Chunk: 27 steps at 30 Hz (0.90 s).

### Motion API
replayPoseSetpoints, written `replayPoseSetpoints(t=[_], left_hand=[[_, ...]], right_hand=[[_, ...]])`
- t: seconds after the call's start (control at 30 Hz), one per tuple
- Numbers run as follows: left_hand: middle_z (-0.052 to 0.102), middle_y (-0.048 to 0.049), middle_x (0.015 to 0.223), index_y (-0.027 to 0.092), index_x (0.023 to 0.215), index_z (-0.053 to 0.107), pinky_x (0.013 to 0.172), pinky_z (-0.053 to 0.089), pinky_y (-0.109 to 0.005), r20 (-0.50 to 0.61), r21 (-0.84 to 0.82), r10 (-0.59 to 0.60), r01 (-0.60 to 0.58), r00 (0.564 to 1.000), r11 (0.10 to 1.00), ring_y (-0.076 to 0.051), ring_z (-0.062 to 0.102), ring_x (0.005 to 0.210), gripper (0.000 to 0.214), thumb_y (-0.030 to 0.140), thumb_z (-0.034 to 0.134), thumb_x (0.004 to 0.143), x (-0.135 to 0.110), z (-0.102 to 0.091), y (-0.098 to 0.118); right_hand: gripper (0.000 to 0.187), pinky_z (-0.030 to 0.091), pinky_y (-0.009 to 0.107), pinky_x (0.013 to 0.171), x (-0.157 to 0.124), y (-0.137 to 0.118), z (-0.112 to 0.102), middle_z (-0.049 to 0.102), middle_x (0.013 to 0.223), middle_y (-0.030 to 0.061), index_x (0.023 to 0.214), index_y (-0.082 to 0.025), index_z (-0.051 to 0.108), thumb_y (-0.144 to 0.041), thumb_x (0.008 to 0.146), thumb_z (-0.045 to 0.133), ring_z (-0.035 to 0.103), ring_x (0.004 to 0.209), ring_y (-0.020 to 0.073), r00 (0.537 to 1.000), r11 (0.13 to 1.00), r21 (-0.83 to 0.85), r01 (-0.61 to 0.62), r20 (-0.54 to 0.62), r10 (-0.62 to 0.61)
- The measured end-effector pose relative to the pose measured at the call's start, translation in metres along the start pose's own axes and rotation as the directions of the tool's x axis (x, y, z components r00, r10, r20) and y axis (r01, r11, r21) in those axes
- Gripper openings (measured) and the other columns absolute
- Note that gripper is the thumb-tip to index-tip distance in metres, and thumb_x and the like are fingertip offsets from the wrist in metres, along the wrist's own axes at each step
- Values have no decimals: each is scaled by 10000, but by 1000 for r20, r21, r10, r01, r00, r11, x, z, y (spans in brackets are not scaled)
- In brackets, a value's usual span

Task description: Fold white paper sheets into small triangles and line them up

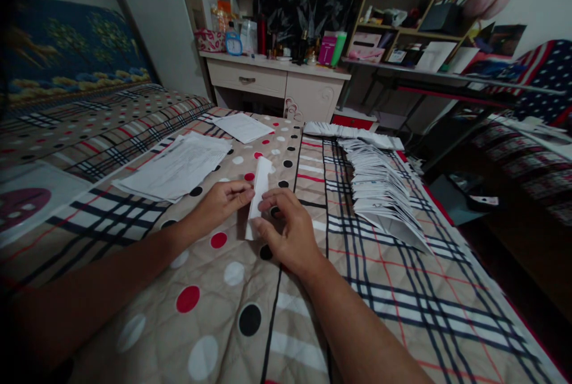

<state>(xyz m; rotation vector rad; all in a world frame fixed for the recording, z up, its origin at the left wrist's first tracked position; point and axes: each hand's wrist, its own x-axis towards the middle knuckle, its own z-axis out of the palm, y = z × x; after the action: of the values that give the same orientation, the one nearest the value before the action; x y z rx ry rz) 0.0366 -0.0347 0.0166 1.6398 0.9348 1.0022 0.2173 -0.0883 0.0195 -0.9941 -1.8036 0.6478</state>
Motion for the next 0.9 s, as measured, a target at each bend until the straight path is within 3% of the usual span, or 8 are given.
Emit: replayPoseSetpoints(t=[0.2, 0.43, 0.9], left_hand=[[736, -63, 931, 148, 934, 740, 739, 497, -254, -22, -125, -72, 68, 997, 990, -173, 648, 838, 350, 442, 738, 742, 1, 1, 1], [661, -33, 698, 127, 867, 739, 556, 421, -212, 141, -377, -228, 265, 963, 887, -113, 582, 612, 338, 448, 715, 765, -3, 3, 0], [740, -84, 844, 143, 923, 767, 652, 510, -269, 147, -355, -233, 271, 961, 895, -162, 655, 704, 331, 388, 779, 701, -4, 3, 5]], right_hand=[[110, 508, 298, 733, 0, 2, 2, 604, 1020, 61, 901, -215, 619, -302, 848, 660, 594, 959, 196, 997, 988, 135, -75, -2, 76], [96, 506, 284, 709, 1, 2, 3, 605, 957, 47, 844, -205, 619, -290, 840, 665, 594, 907, 185, 992, 971, 209, -118, -27, 127], [87, 495, 277, 671, 2, 1, 2, 589, 907, 40, 821, -201, 616, -274, 818, 663, 577, 839, 174, 983, 962, 214, -170, -24, 180]])
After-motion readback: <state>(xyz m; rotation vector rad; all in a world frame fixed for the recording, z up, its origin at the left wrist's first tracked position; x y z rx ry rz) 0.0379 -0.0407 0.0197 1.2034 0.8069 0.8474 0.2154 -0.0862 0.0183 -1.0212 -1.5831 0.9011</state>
